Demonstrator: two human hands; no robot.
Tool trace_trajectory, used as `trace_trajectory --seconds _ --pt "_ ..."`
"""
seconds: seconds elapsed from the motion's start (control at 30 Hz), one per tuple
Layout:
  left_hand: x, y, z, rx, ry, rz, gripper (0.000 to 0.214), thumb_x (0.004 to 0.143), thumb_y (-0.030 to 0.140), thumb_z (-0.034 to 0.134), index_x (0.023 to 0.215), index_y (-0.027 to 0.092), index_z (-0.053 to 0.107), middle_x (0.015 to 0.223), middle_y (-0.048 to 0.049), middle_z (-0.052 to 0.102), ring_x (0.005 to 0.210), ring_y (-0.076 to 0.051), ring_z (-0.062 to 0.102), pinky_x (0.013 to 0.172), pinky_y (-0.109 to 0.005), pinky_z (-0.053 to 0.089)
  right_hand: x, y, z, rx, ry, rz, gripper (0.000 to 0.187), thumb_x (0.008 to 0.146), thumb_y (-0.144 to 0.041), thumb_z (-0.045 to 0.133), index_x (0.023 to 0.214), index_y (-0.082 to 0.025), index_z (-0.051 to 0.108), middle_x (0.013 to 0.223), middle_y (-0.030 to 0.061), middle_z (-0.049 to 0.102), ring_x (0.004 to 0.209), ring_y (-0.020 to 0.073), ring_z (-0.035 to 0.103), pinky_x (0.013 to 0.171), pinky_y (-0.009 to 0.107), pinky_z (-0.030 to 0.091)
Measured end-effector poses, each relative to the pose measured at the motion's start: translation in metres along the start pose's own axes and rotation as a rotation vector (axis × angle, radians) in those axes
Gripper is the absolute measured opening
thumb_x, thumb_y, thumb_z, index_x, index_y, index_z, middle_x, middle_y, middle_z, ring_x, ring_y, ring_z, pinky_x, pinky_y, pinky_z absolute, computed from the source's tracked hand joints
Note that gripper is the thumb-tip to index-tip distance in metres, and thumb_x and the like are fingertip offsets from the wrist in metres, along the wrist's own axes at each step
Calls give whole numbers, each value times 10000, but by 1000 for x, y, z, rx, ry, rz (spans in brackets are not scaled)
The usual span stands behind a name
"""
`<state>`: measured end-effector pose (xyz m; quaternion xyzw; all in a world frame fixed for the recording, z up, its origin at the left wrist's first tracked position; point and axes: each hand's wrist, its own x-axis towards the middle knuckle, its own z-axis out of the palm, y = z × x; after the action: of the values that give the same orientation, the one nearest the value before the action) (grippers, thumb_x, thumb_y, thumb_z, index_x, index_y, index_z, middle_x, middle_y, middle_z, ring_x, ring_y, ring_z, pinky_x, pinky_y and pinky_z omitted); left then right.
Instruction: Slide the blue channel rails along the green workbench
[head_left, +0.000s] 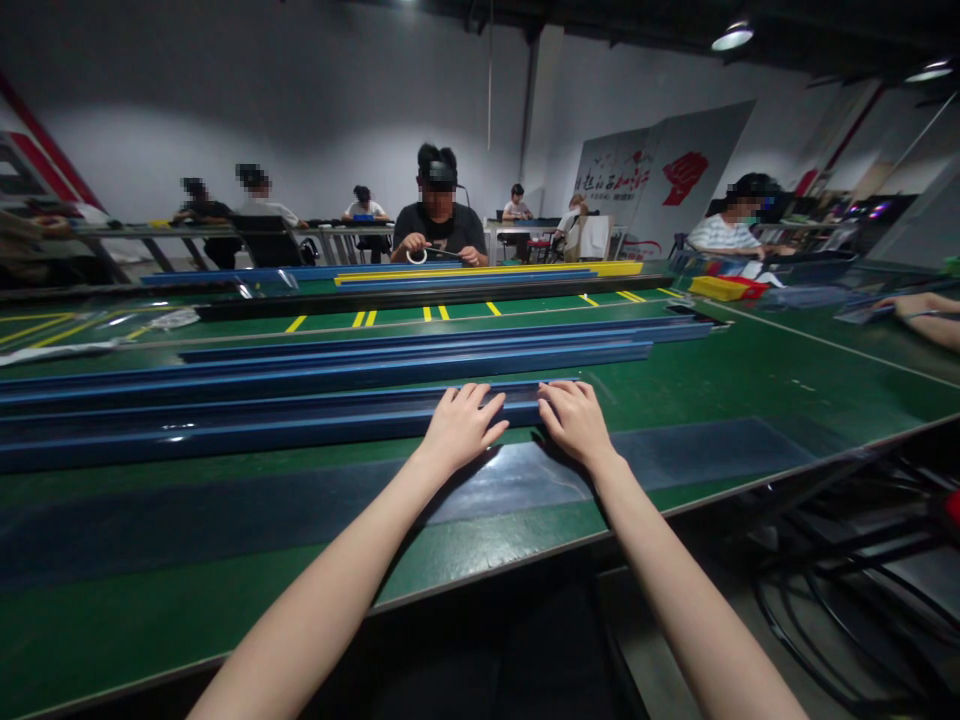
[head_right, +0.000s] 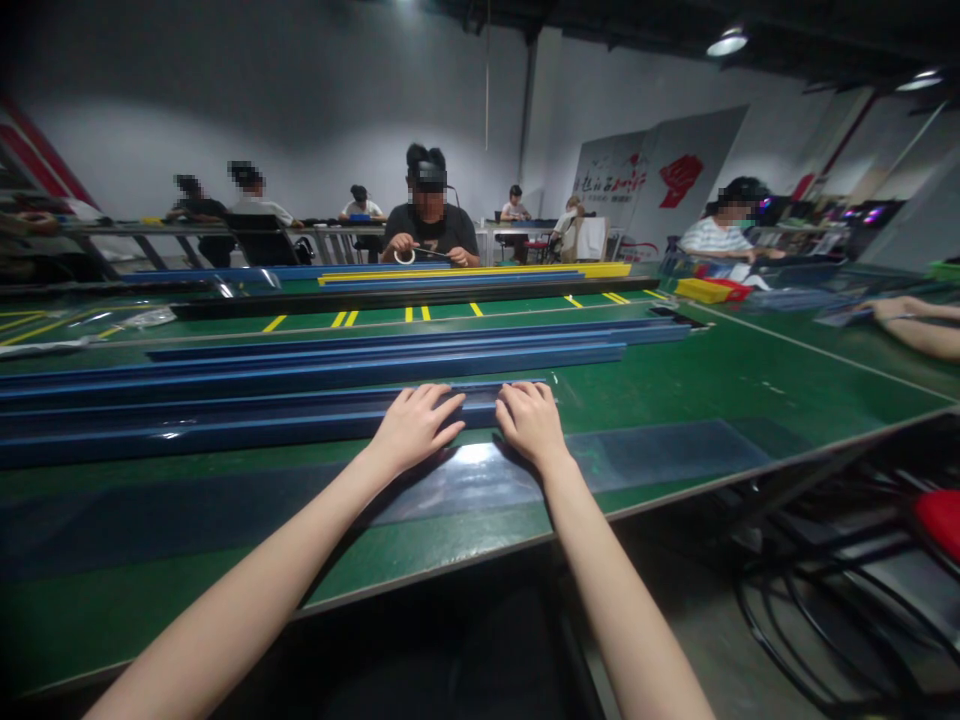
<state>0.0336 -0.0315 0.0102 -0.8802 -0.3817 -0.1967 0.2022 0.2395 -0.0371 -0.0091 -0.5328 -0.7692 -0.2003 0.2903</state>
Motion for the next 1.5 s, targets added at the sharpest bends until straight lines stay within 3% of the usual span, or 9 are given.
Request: trace_trajectory --seconds 0.13,0.37,0.47,0.6,0.77,0.97,1.07,1.27,1.5 --pt "0 -1 0 -29 -28 21 355 870 411 418 1114 197 561 1148 -90 559 1049 -229 479 821 -350 369 1 -1 -1 -13 11 27 313 892 -272 318 949 -165 607 978 60 673 981 170 529 883 325 262" --pt "4 -6 -7 -5 -7 -51 349 889 404 383 825 162 625 924 -88 614 931 -218 509 737 -336 368 0 5 -3 -107 67 217 337 892 -277 299 880 -165 617 879 82 675 963 201 519 849 346 253" --pt "5 -7 -9 23 -26 -95 374 893 407 365 790 146 613 887 -100 611 895 -222 515 723 -339 368 0 5 -3 -126 68 233 345 891 -282 302 808 -173 618 831 82 670 930 196 525 840 344 258" --pt "3 -7 -8 28 -38 -87 343 891 399 371 874 146 602 946 -101 601 915 -223 510 743 -339 371 0 2 -2 -80 30 128 322 884 -295 331 818 -176 622 860 69 674 937 183 527 874 342 253" --pt "0 -3 -1 -19 -29 10 333 881 383 406 1113 186 541 1128 -91 558 1034 -225 479 810 -336 364 0 -3 0 -19 -8 17 314 883 -293 334 916 -168 621 931 67 678 962 174 527 888 328 267" --pt "1 -2 0 -70 -51 18 341 886 389 394 1095 177 559 1116 -88 568 1034 -215 488 832 -330 364 0 -3 -3 13 20 46 317 888 -276 318 936 -172 613 955 60 675 969 171 530 883 325 267" --pt "1 -3 1 -81 -54 10 327 885 384 396 1065 170 566 1093 -87 574 1025 -211 493 830 -327 365 0 1 -6 33 106 165 300 880 -274 330 915 -177 612 954 65 668 942 178 535 857 327 280" --pt "1 -1 3 -58 -55 30 276 874 316 416 1068 163 538 1097 -94 568 1016 -209 500 814 -321 370 -5 23 -5 133 358 586 301 824 -276 340 859 -184 624 856 94 664 834 222 547 766 336 345" --pt "9 5 7 -35 -24 33 276 873 270 411 1097 165 533 1095 -90 583 1002 -207 516 789 -321 385 -6 37 -8 449 244 957 289 715 -288 359 650 -201 626 757 81 672 754 209 588 703 292 398"
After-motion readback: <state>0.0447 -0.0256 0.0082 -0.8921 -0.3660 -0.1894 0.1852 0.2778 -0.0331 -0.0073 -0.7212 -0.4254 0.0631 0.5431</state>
